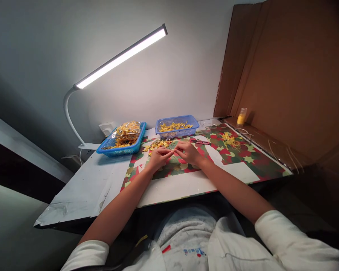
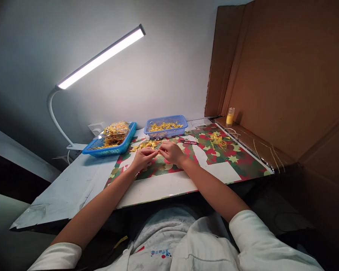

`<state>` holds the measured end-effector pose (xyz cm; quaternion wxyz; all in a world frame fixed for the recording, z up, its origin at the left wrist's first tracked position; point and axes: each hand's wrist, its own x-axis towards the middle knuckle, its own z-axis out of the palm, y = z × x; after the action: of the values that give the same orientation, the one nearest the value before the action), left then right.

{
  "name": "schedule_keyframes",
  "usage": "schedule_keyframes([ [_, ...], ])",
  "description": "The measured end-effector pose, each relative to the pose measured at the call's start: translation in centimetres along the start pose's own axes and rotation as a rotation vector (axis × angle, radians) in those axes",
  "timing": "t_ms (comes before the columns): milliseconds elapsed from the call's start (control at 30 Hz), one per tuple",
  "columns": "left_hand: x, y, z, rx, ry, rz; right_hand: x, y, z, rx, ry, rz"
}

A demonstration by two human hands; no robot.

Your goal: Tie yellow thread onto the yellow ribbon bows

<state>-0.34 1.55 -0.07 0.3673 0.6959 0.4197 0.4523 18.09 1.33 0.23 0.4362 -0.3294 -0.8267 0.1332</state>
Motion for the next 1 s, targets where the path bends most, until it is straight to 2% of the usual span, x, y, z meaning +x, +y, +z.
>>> schedule_keyframes([
  [133,0.0,-0.1,0.1,0.035,-0.007,0.035,-0.1,-0.1,0.2,0.083,0.011,0.031],
  [267,0.0,0.2,0.1,0.004,-0.005,0.02,0.2,0.3,0.2,0.282,0.071,0.203],
  [400,-0.2,0.5,0.1,-0.055,-0.011,-0.035,0.5,0.9,0.0,0.417,0.057,0.337],
  [733,0.0,-0.8,-0.1,-0.193,-0.053,-0.162,0.4,0.3,-0.6,0.53,-0.184,0.38],
  [1000,-0.4,-0.2,0.0,-0.199,-0.092,-0.194,0.4,0.2,-0.3,0.527,-0.138,0.34],
])
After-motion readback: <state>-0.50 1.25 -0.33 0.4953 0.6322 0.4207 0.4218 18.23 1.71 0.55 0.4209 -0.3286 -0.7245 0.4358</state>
